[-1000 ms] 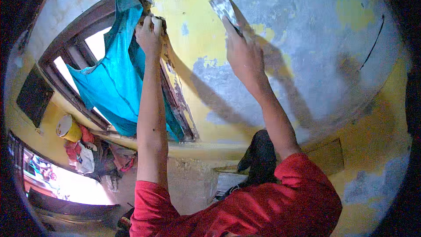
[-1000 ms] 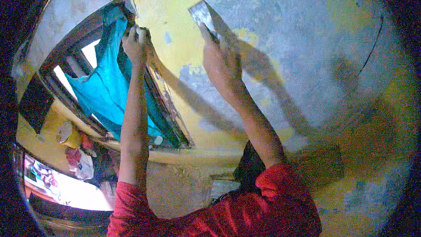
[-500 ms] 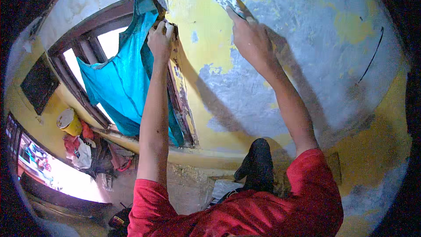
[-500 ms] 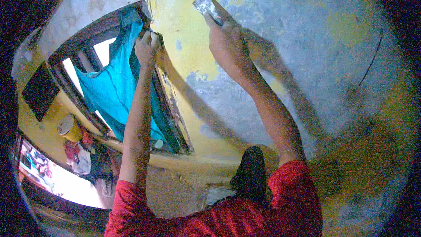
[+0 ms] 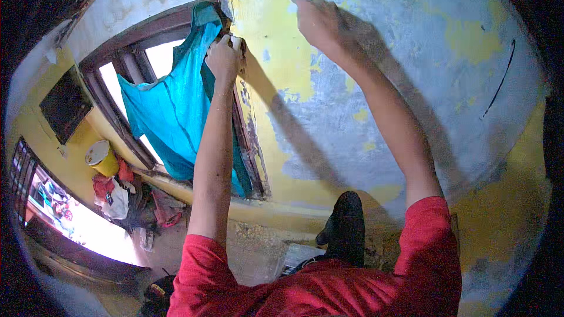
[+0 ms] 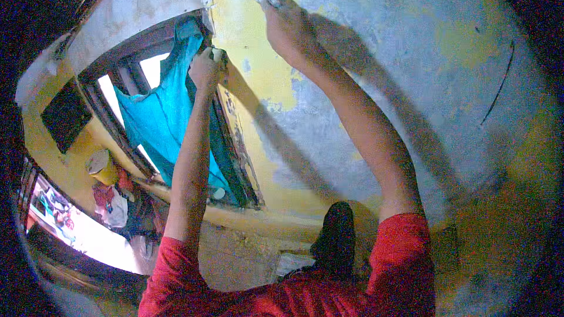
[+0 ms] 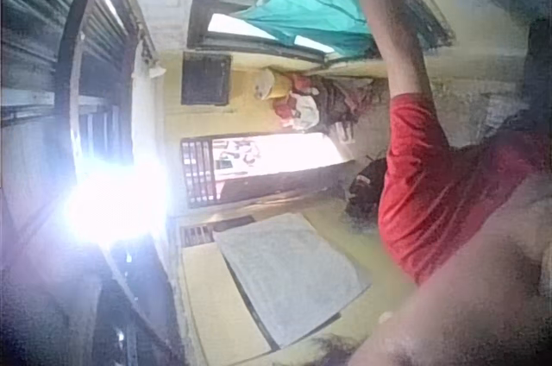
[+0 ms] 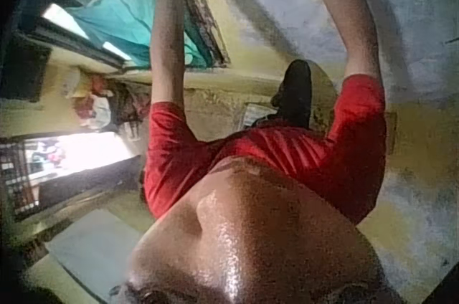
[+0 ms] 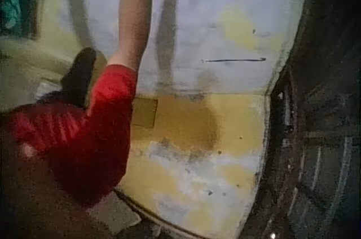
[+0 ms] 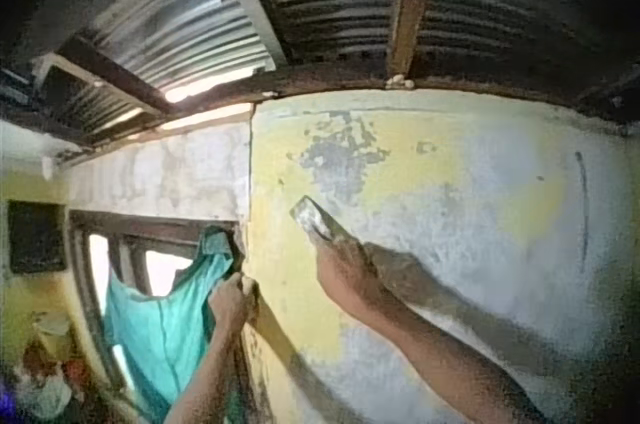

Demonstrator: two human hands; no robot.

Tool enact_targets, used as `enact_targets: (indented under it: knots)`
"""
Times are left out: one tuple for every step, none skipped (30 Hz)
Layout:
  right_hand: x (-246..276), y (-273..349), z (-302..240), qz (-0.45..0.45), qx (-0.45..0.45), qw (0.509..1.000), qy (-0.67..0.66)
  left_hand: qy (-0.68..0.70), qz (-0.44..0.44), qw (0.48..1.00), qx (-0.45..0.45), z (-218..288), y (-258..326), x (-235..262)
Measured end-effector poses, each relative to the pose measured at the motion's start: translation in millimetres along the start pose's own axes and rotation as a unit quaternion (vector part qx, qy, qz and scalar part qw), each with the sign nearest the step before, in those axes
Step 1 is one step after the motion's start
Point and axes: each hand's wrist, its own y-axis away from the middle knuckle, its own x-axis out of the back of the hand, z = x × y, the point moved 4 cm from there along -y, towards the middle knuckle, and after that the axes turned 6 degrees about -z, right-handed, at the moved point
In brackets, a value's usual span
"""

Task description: The recorder scrapes peeling paint from a wall and applies putty/plaster to patch it.

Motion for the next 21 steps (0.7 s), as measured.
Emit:
enact_targets:
  knots:
    - [-2, -5, 1, -0.044, -0.022, 0.999, 0.008, -0.001, -0.02, 1.0, -0.004, -2, -3, 1]
    - [3, -1, 2, -0.046, -0.022, 0.999, 0.004, 0.0, -0.04, 0.999, -0.009, -1, -5, 1]
    - [11, 2, -10, -0.089, -0.001, 0.993, 0.076, 0.014, -0.043, 0.999, -0.003, -8, -9, 2]
    - [14, 4, -18, -0.131, 0.02, 0.98, 0.149, 0.007, -0.039, 0.999, -0.004, -15, -10, 4]
    - [10, 5, -16, -0.125, 0.022, 0.982, 0.143, 0.007, -0.041, 0.999, -0.002, -23, -9, 7]
    - [14, 12, -10, -0.068, 0.03, 0.992, 0.098, 0.017, -0.046, 0.999, -0.002, -17, -8, 6]
    - [17, 14, -4, -0.012, 0.039, 0.998, 0.053, 0.015, -0.053, 0.998, 0.014, -14, -7, 6]
    - [13, 8, 0, -0.008, 0.04, 0.998, 0.055, 0.017, -0.049, 0.999, 0.012, -13, -9, 8]
    - [7, -1, -1, -0.021, 0.038, 0.998, 0.046, 0.019, -0.054, 0.998, 0.006, -11, -5, 7]
    - [9, -12, -6, -0.031, 0.037, 0.998, 0.039, 0.023, -0.055, 0.998, -0.002, -7, -6, 6]
    - [12, -26, -8, -0.043, 0.014, 0.998, 0.041, 0.022, -0.062, 0.998, -0.001, -6, -9, 1]
    - [15, -39, -11, -0.04, 0.017, 0.998, 0.039, 0.021, -0.058, 0.998, 0.0, -6, -8, -4]
    - [19, -50, -13, -0.073, -0.008, 0.995, 0.071, 0.032, -0.037, 0.999, 0.003, -4, -4, -4]
    - [24, -59, -14, -0.106, -0.034, 0.988, 0.104, 0.044, -0.016, 0.999, 0.005, -2, -1, -4]
    - [27, -65, -12, -0.107, -0.024, 0.989, 0.097, 0.022, -0.047, 0.999, 0.003, -4, -1, -1]
    - [30, -67, -10, -0.108, -0.022, 0.989, 0.094, 0.019, -0.047, 0.999, 0.005, -9, -3, -1]
    - [32, -67, -10, -0.099, 0.011, 0.988, 0.12, 0.018, -0.042, 0.999, 0.002, -12, -6, -2]
    - [34, -67, -11, -0.088, 0.046, 0.984, 0.146, 0.017, -0.033, 0.999, -0.001, -14, -10, 0]
    - [39, -62, -6, -0.072, 0.036, 0.992, 0.095, 0.016, -0.031, 0.999, 0.001, -17, -10, 1]
    - [39, -60, -5, -0.071, 0.04, 0.992, 0.093, 0.016, -0.039, 0.999, 0.005, -20, -10, 2]
    - [47, -57, -4, -0.074, 0.019, 0.993, 0.088, 0.019, -0.047, 0.999, 0.007, -17, -9, 2]
